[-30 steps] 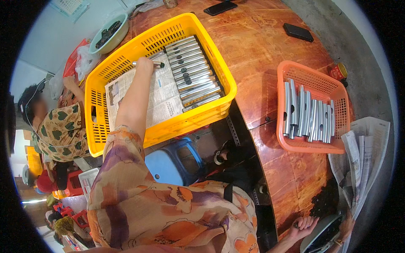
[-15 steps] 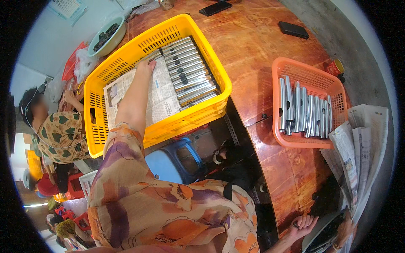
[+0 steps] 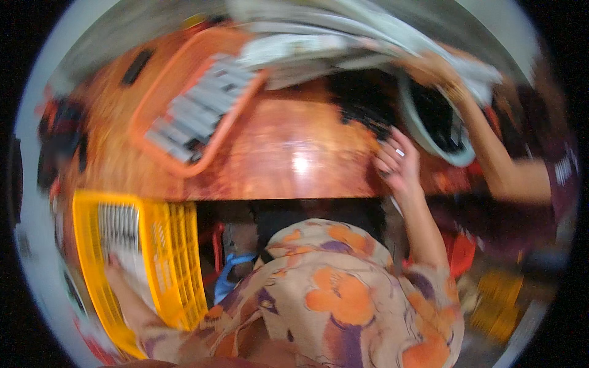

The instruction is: The person repeatedly picks up silver cylindrical marker bodies and black caps, then screws the caps onto the bodies. Completed markers are placed into a yellow basket. The person continues this assembly cycle throughout the clip.

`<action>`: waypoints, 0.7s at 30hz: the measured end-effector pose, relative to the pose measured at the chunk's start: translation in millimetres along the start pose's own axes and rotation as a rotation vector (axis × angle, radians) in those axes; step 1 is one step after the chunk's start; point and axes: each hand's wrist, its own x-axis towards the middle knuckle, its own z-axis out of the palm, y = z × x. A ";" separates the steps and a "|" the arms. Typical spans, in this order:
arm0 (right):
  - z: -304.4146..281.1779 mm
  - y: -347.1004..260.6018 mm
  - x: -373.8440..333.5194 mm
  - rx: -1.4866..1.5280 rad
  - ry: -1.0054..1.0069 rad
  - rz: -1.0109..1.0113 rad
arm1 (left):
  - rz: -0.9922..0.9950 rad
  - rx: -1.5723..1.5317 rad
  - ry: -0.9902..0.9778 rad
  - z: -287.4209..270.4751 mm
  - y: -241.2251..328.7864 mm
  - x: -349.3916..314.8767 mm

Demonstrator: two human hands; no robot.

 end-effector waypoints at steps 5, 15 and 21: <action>-14.0 -40.9 -22.9 -0.262 0.006 -0.038 | -0.328 -0.280 0.185 -6.6 -44.5 54.6; -66.9 -121.5 -34.9 -1.728 0.648 -0.780 | 0.543 -0.883 0.272 -88.9 305.9 -21.0; -113.0 -151.1 -6.2 -2.247 1.033 -0.821 | 0.890 -0.848 -0.559 -9.2 507.3 -223.1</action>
